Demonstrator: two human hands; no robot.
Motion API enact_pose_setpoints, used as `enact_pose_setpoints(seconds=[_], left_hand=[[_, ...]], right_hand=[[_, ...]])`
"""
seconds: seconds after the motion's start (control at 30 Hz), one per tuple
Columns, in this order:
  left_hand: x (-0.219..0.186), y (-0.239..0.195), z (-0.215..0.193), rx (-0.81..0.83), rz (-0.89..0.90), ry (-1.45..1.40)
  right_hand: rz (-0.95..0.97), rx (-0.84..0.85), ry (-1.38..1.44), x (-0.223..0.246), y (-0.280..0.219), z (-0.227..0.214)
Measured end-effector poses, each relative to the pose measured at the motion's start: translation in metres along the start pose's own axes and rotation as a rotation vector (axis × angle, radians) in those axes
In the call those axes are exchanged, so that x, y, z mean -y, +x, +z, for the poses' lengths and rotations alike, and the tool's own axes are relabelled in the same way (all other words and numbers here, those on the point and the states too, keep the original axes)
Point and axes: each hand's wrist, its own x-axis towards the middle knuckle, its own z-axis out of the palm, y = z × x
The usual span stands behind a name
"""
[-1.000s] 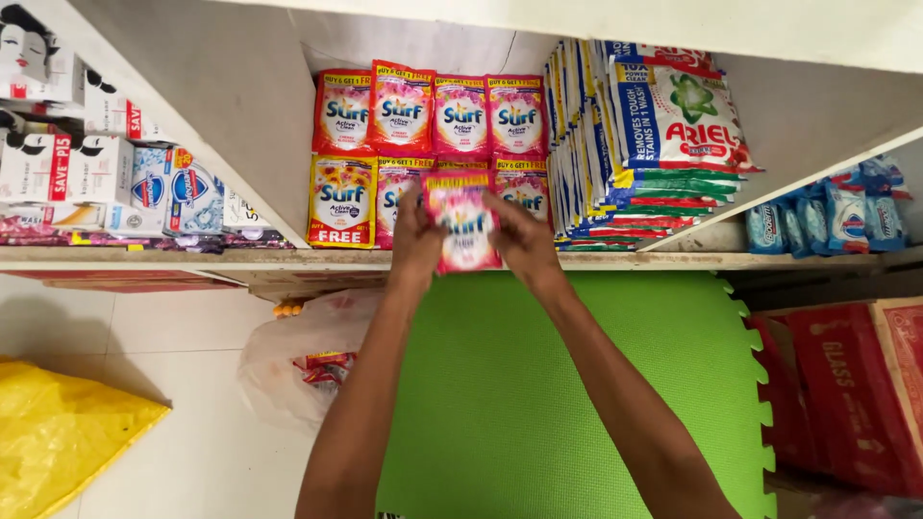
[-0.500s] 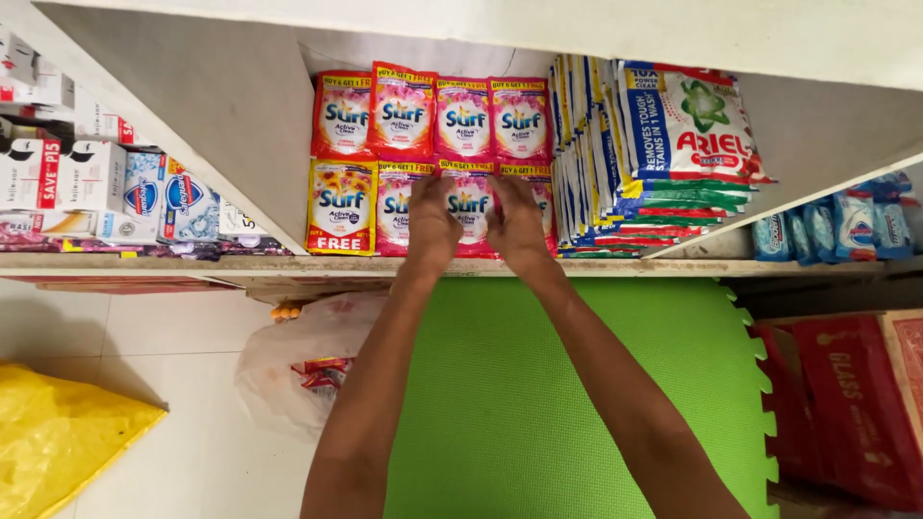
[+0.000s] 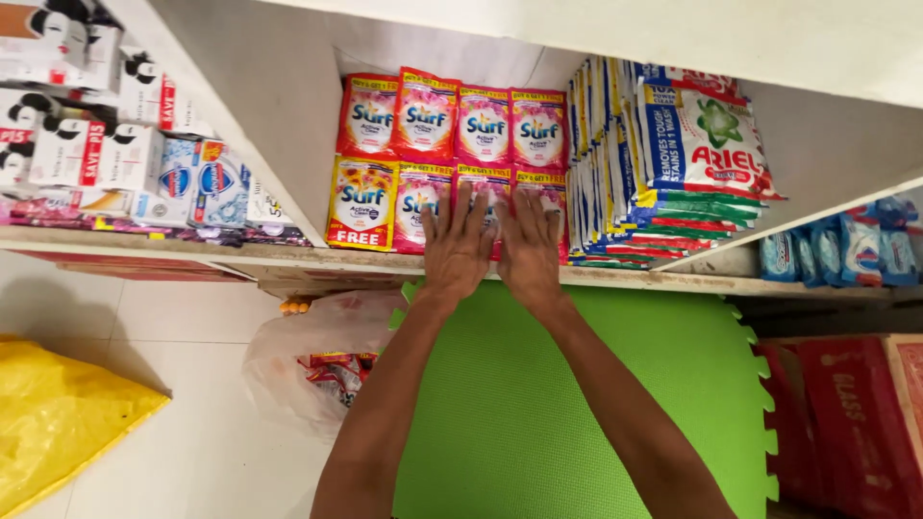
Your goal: Organizing and stacking laundry detergent sachets on a store shelf.
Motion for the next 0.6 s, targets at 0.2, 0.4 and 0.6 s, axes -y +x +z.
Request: enact_pose_setpoints(seconds=[0.2, 0.4, 0.6], left_hand=[[0.049, 0.019, -0.024, -0.215, -0.108, 0.131], [0.104, 0.083, -0.063, 0.040, -0.247, 0.319], [0.105, 0.103, -0.066, 0.251, -0.339, 0.291]], right_hand=[[-0.209, 0.045, 0.176, 0.030, -0.074, -0.033], [-0.290, 0.272, 0.291, 0.038, -0.152, -0.052], [-0.106, 0.290, 0.336, 0.042, -0.179, -0.051]])
